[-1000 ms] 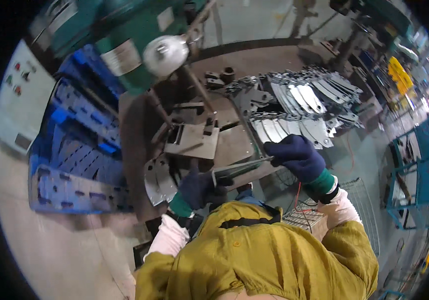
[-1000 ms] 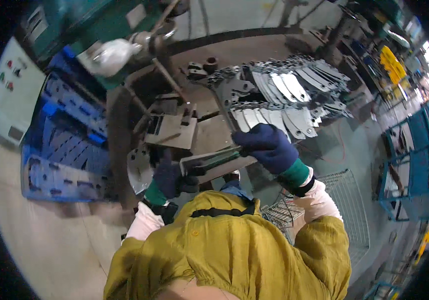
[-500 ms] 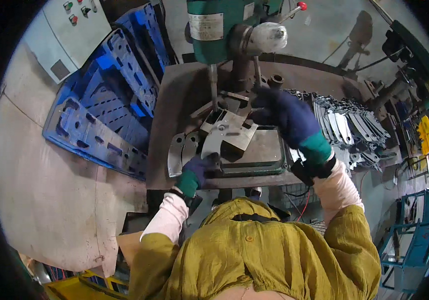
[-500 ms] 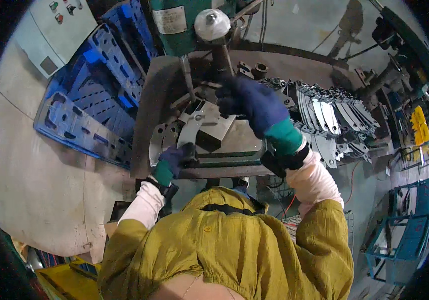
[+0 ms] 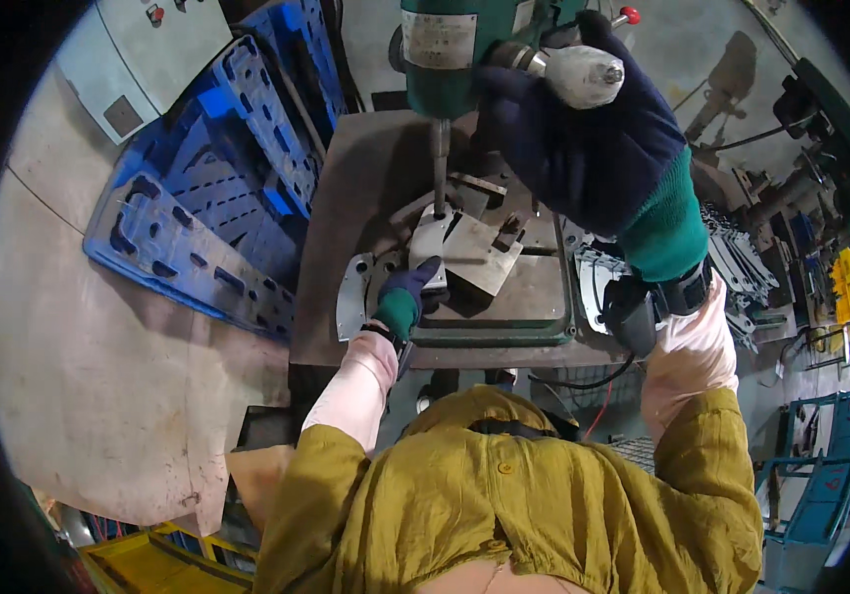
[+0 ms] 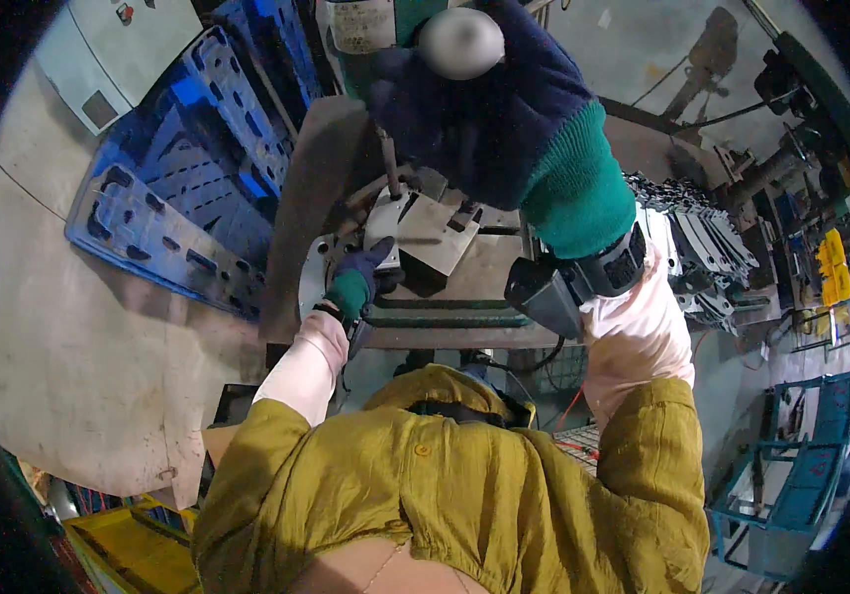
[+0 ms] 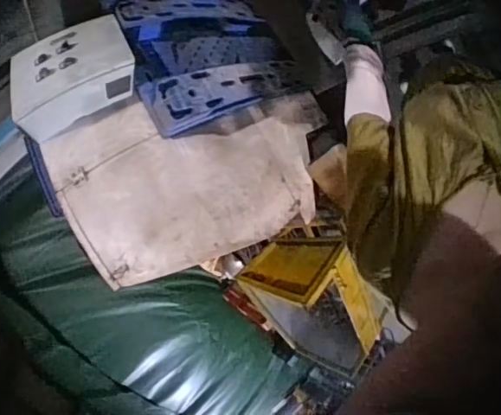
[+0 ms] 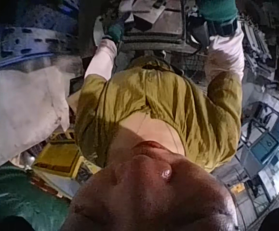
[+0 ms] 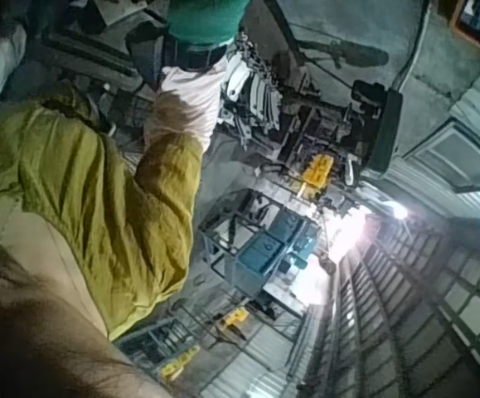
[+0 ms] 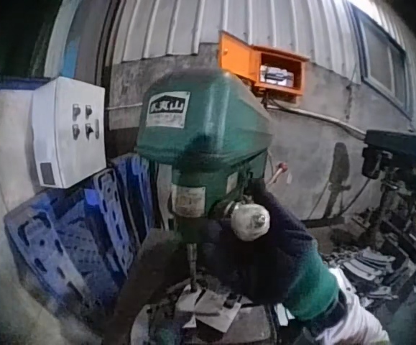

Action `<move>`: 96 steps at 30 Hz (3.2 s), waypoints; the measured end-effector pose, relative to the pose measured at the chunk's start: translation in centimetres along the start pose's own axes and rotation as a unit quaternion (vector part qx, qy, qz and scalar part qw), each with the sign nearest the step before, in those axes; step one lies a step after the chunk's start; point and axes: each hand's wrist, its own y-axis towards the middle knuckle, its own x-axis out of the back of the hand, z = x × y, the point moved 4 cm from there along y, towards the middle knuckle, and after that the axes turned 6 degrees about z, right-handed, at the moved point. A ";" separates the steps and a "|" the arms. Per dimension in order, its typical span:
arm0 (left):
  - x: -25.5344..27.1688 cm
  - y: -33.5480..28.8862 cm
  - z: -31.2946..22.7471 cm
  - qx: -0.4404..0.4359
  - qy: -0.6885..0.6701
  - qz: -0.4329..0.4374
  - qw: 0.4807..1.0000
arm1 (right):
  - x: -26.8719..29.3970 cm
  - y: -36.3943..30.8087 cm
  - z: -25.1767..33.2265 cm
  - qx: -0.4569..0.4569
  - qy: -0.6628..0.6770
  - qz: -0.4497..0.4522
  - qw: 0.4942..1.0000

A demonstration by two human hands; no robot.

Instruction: Operating a drill press to drill or process metal components secured in a jig.

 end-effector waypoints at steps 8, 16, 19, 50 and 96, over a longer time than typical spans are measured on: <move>0.4 0.8 -0.2 -0.004 0.005 0.007 1.000 | 1.8 0.4 1.3 -0.117 0.167 0.001 0.979; 1.0 0.2 -0.8 -0.029 0.047 0.001 0.998 | 3.5 -1.3 -4.8 -0.023 -0.045 -0.068 0.996; 0.5 -0.4 -1.0 -0.047 0.036 -0.005 0.998 | 6.0 -1.9 -5.3 -0.040 -0.208 -0.049 0.976; 2.8 2.4 -0.3 -0.082 0.303 -0.136 0.940 | 20.3 0.5 -3.4 0.270 -0.734 -0.384 0.491; -0.3 -1.5 -0.9 -0.086 0.059 -0.081 0.991 | 8.1 -1.1 -6.3 0.063 -0.327 -0.118 0.936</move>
